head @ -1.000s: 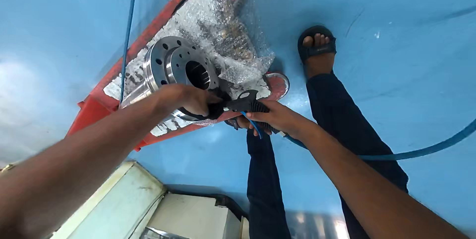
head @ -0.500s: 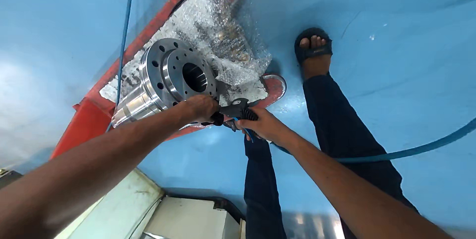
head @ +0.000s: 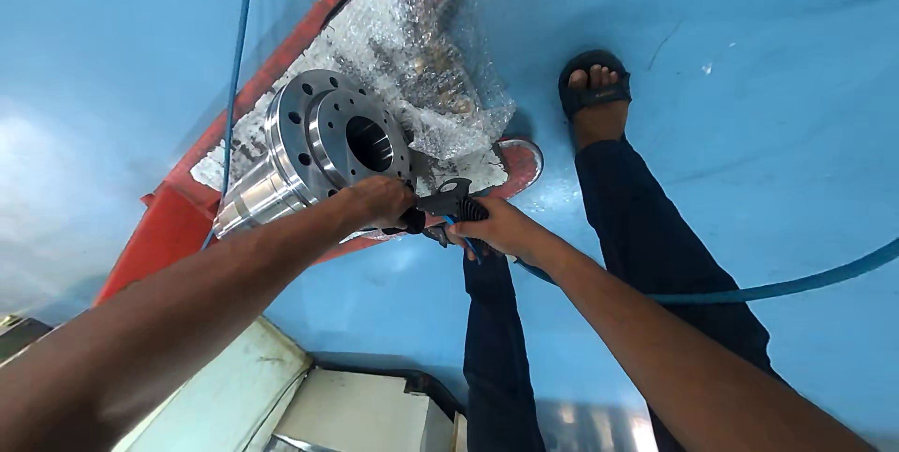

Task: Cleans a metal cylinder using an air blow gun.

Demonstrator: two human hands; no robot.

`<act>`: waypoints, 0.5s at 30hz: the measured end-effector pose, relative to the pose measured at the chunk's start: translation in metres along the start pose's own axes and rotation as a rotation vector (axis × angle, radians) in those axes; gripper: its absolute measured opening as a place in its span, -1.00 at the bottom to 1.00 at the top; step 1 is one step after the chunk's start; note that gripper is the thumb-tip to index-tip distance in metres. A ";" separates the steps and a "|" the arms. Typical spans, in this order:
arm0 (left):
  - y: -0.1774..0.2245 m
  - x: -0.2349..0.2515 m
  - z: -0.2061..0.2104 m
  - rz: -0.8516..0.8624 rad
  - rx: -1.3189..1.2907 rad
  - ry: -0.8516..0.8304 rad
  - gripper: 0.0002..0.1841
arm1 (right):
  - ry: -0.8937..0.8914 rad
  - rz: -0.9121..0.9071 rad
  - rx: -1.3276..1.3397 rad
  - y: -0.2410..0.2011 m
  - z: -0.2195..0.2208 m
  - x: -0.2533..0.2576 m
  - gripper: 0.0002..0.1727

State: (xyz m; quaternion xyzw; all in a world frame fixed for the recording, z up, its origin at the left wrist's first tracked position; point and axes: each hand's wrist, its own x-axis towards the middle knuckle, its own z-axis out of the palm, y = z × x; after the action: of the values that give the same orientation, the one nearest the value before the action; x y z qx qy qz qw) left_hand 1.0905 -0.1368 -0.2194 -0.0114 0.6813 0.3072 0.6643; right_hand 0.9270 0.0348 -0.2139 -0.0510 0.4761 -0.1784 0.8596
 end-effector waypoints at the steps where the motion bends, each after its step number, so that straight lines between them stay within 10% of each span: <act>1: 0.000 0.000 -0.001 -0.005 -0.004 -0.003 -0.53 | 0.018 -0.002 -0.015 -0.002 0.000 0.000 -0.72; 15: 0.001 0.002 -0.001 -0.030 -0.037 0.019 -0.51 | -0.002 -0.032 -0.045 -0.006 -0.009 0.002 -0.81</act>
State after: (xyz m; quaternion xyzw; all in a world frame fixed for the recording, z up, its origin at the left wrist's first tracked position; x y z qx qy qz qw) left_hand 1.0887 -0.1354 -0.2209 -0.0371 0.6816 0.3096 0.6620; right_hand 0.9191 0.0296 -0.2191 -0.0782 0.4784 -0.1812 0.8557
